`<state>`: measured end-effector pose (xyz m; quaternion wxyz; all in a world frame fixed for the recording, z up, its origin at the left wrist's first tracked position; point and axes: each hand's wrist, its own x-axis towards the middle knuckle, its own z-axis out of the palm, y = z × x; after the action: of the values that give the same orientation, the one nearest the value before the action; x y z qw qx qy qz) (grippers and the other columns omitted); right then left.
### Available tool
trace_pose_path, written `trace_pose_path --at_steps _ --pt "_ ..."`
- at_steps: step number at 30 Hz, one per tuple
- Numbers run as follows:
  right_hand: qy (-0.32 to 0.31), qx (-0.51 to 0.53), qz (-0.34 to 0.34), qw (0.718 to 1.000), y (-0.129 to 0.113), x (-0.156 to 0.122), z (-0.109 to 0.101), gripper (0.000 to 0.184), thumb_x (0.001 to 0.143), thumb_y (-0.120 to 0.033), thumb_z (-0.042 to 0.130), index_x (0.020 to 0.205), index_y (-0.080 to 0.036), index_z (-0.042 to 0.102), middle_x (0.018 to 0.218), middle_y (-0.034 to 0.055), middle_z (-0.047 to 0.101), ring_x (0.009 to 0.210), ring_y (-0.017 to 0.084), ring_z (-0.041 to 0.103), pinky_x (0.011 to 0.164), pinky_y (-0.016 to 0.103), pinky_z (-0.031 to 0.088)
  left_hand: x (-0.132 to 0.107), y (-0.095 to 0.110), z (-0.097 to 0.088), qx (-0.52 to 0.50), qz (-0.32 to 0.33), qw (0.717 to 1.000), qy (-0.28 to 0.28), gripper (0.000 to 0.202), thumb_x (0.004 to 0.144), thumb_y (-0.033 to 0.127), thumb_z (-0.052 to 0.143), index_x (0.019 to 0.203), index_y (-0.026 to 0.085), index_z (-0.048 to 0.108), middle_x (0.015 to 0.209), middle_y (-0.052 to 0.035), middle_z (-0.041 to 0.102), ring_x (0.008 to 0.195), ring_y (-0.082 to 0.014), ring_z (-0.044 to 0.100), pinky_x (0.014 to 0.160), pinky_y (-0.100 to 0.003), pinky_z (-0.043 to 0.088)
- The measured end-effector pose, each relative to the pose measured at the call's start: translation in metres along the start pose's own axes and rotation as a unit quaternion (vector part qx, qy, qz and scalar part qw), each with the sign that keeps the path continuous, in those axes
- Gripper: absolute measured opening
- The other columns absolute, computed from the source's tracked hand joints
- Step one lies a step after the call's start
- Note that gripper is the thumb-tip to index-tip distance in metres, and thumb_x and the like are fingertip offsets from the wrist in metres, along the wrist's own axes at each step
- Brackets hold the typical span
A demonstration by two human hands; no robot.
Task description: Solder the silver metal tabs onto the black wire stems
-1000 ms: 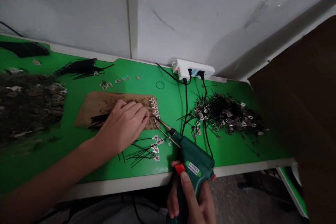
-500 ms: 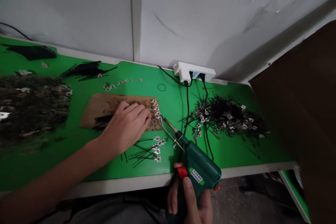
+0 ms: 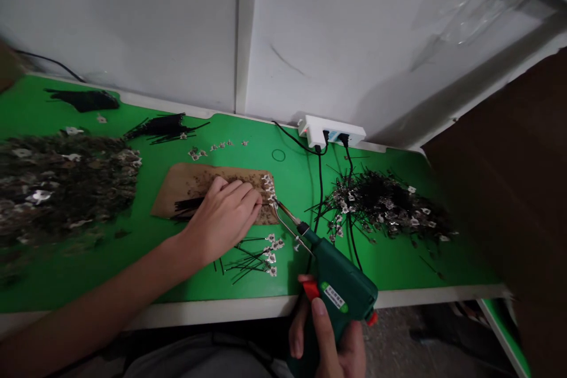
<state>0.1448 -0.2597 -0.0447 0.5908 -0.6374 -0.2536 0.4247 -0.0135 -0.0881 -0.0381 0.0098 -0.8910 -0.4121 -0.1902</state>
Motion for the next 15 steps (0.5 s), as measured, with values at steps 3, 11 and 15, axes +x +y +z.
trace_pose_path --at_steps 3,11,15 --pt "0.004 -0.007 -0.004 1.000 -0.002 0.000 0.001 0.027 0.089 -0.046 0.070 0.099 -0.021 0.067 0.043 -0.0038 0.053 0.037 0.015 0.048 0.041 0.027 0.036 0.000 0.000 -0.003 -0.012 -0.004 1.000 -0.009 0.014 0.096 0.014 0.051 0.086 0.016 0.061 0.084 -0.0063 0.068 0.082 -0.0238 0.061 0.074 -0.039 0.032" --pt "0.022 -0.099 0.026 0.994 -0.022 0.011 -0.009 0.032 0.086 -0.047 0.075 0.096 -0.020 0.063 0.048 -0.0043 0.056 0.047 0.016 0.052 0.054 0.029 0.043 -0.008 0.002 -0.021 -0.128 0.010 0.984 -0.123 0.013 0.093 0.016 0.053 0.084 0.017 0.062 0.086 -0.0033 0.070 0.083 -0.0213 0.062 0.079 -0.040 0.031" --pt "-0.008 -0.093 0.043 0.995 -0.025 0.016 -0.011 0.036 0.082 -0.052 0.077 0.089 -0.021 0.061 0.046 -0.0049 0.053 0.045 0.016 0.050 0.052 0.029 0.042 -0.009 -0.003 -0.026 -0.149 0.026 0.978 -0.145 0.013 0.093 0.019 0.055 0.082 0.018 0.063 0.085 -0.0019 0.071 0.083 -0.0211 0.064 0.080 -0.040 0.031"
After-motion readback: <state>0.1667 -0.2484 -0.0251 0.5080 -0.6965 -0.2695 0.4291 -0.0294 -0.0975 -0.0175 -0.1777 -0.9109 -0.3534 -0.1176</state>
